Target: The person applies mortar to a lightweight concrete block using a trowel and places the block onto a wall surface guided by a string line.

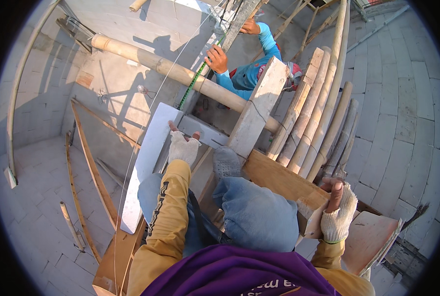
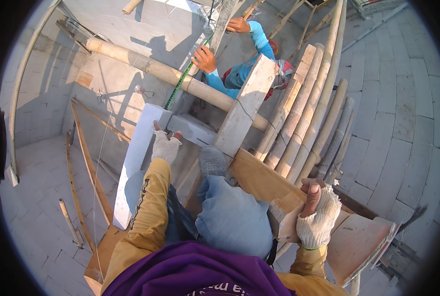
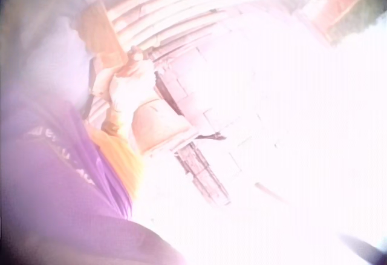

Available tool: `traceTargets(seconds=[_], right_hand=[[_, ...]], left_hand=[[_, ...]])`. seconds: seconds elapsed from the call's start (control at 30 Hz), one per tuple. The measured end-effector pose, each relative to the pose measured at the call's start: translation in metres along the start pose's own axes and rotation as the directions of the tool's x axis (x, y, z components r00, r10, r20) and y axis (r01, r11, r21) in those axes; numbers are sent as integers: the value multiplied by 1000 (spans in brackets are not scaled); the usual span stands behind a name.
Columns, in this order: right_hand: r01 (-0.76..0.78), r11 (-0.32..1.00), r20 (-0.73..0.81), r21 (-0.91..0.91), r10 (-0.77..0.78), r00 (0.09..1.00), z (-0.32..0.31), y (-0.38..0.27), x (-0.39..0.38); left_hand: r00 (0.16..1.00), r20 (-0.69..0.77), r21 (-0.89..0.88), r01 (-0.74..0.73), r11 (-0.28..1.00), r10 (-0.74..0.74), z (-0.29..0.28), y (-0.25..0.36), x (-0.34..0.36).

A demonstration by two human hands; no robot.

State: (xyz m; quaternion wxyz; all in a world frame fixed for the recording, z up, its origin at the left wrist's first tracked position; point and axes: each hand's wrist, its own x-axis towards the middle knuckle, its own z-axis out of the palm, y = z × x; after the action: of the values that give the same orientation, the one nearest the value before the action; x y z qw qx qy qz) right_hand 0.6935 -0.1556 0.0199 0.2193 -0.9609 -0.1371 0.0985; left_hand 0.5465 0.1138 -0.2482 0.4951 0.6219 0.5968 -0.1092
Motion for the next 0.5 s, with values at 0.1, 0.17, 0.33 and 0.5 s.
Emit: traceTargets(seconds=[0.1,0.17,0.33,0.5], right_hand=[[11,1000,1,11,-11,1000,0,2,1],[19,1000,3,17,-19,1000,0,3,1],[26,999,3,35,-26,1000,3,4,1],[34,999,13,39,-34,999,3,4,3]], left_hand=[[1000,0,4,2,1000,-2,2,1,2],[1000,22,7,11,1000,-11,1,4,2],[1000,12,7,-13,1000,13,3,2,1],[999,20,-8,-35,999,35,4,2,1]])
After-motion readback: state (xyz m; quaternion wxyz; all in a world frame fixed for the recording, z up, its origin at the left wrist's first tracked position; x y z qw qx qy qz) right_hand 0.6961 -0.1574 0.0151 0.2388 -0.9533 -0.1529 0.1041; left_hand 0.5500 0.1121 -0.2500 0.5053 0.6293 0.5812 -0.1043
